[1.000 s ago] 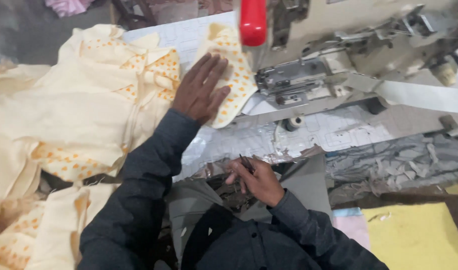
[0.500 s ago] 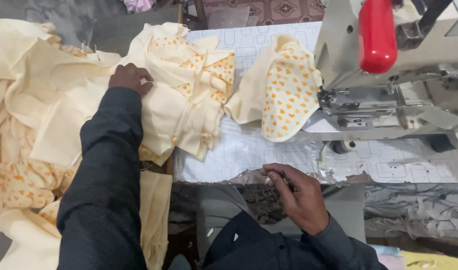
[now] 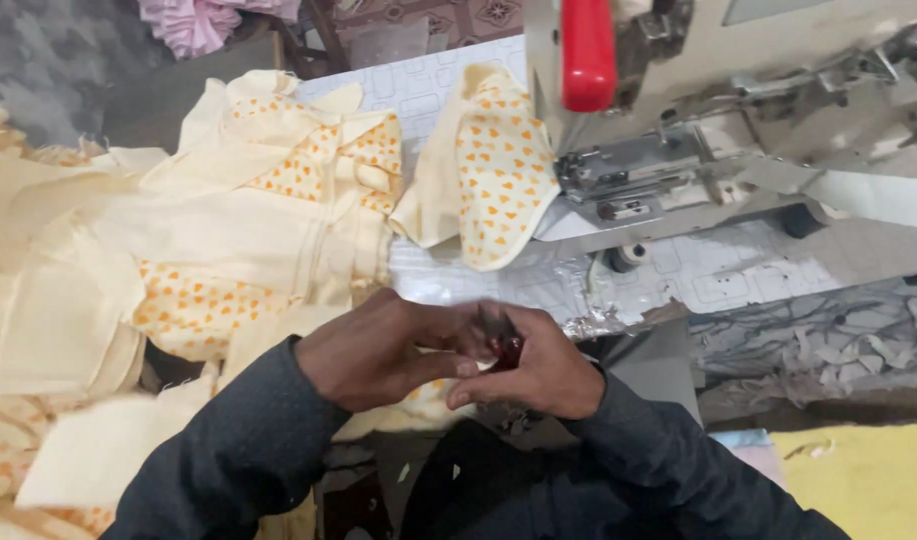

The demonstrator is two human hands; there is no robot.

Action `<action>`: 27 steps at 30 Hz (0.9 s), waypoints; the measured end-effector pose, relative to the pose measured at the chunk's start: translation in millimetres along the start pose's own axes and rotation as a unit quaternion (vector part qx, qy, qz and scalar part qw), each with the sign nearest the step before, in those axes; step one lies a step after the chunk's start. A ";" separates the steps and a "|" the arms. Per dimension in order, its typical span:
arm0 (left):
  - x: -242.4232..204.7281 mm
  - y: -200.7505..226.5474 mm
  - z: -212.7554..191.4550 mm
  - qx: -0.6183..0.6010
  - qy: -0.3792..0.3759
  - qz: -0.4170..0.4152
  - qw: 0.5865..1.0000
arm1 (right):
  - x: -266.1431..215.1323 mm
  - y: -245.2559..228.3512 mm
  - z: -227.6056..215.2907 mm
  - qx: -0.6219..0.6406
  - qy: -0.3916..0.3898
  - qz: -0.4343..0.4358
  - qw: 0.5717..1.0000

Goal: Trimming excess threads and fabric from baby clothes using thread snips at a sewing machine station.

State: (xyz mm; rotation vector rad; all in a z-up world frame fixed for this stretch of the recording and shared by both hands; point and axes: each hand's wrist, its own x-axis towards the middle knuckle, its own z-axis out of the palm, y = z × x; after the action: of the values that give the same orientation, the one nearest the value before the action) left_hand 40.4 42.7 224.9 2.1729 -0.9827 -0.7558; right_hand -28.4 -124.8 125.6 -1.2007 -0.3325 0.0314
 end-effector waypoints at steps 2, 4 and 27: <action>-7.6 -17.9 5.6 -0.090 0.022 -0.005 0.996 | -30.6 -0.1 -27.5 -0.027 0.029 0.044 0.998; -8.2 -34.2 16.0 -0.179 0.045 -0.012 0.983 | -50.8 -15.9 -49.1 -0.052 0.055 0.088 0.993; 180.3 -92.9 34.9 0.365 0.410 0.307 0.777 | -13.0 13.0 -111.0 -0.063 0.396 0.058 0.914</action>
State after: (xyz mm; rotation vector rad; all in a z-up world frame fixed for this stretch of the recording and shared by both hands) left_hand 156.5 -62.6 91.5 2.1375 -1.4619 0.9811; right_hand -8.9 -223.4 75.1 -1.2584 0.4575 -0.3723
